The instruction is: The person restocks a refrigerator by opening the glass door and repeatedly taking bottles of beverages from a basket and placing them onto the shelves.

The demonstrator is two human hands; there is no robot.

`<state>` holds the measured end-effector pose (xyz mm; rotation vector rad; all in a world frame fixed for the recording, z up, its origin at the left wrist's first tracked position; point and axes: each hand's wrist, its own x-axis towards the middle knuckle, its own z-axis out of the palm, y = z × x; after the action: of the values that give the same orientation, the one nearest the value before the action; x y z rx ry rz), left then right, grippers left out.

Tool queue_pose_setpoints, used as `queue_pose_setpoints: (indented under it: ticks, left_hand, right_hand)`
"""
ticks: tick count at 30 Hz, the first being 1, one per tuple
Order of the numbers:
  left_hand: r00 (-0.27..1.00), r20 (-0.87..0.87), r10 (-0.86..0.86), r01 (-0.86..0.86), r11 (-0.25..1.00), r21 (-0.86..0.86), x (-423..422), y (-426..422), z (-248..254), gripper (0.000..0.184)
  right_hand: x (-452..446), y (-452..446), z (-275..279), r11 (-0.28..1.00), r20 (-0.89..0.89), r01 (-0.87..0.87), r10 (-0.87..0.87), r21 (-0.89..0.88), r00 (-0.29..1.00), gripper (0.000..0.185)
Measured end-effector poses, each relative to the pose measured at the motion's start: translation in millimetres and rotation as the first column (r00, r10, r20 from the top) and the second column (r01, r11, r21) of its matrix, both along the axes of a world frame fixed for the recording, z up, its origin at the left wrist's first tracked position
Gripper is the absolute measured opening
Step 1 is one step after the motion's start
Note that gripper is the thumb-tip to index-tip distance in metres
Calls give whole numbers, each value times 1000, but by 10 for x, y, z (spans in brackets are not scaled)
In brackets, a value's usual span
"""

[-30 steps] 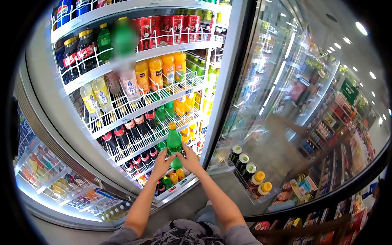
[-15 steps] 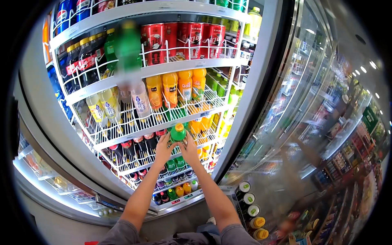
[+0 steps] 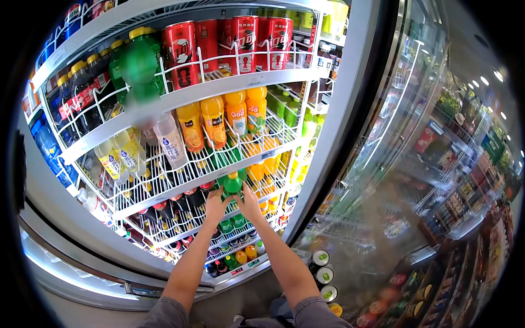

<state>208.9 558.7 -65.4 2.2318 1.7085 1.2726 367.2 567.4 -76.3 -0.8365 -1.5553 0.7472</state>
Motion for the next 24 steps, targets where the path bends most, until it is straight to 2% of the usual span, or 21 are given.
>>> queue_pose_setpoints:
  ticks: [2, 3, 5, 7, 9, 11, 17, 19, 20, 22, 23, 24]
  left_hand:
    - [999, -26, 35, -34, 999, 19, -12, 89, -153, 57]
    - [999, -23, 35, -34, 999, 12, -4, 113, -161, 57]
    - [991, 129, 40, -17, 984, -176, 23, 135, -102, 55]
    - [990, 131, 53, -28, 983, -182, 58, 134, -53, 54]
    - [988, 135, 76, -52, 983, -176, 84, 142, -26, 54]
    - [988, 114, 102, -79, 979, -190, 113, 133, 7, 54]
    - [989, 58, 135, -110, 944, -309, 104, 155, 67, 55]
    - [992, 44, 115, -82, 883, -462, 79, 150, 145, 61]
    - [990, 42, 132, -97, 877, -471, 67, 117, 120, 61]
    - [993, 47, 109, -71, 863, -500, 96, 100, 97, 76]
    - [992, 54, 111, -70, 868, -492, 98, 79, 99, 76]
    - [993, 74, 87, -44, 888, -458, 102, -7, 110, 82]
  right_hand:
    - [6, 103, -66, 979, 227, 172, -193, 108, 955, 55]
    - [5, 130, -26, 980, 231, 172, -191, 102, 954, 55]
    - [-12, 145, 109, 985, 262, 162, -173, 62, 949, 55]
    - [-26, 220, 70, 983, 257, 160, -178, 88, 950, 56]
    - [-16, 214, 118, 978, 340, 208, -198, 8, 919, 56]
    - [-28, 271, 56, 981, 324, 195, -180, -14, 929, 55]
    - [-31, 356, -52, 976, 351, 203, -219, 82, 910, 58]
    - [-39, 254, 147, 981, 392, 178, -135, -75, 910, 57]
    - [-32, 282, 107, 991, 392, 126, -131, 40, 911, 67]
    - [-65, 250, 38, 991, 412, 132, -127, 16, 902, 74]
    - [-55, 277, 49, 988, 429, 155, -142, 3, 892, 81]
    - [-93, 247, 100, 980, 458, 173, -199, 100, 866, 95]
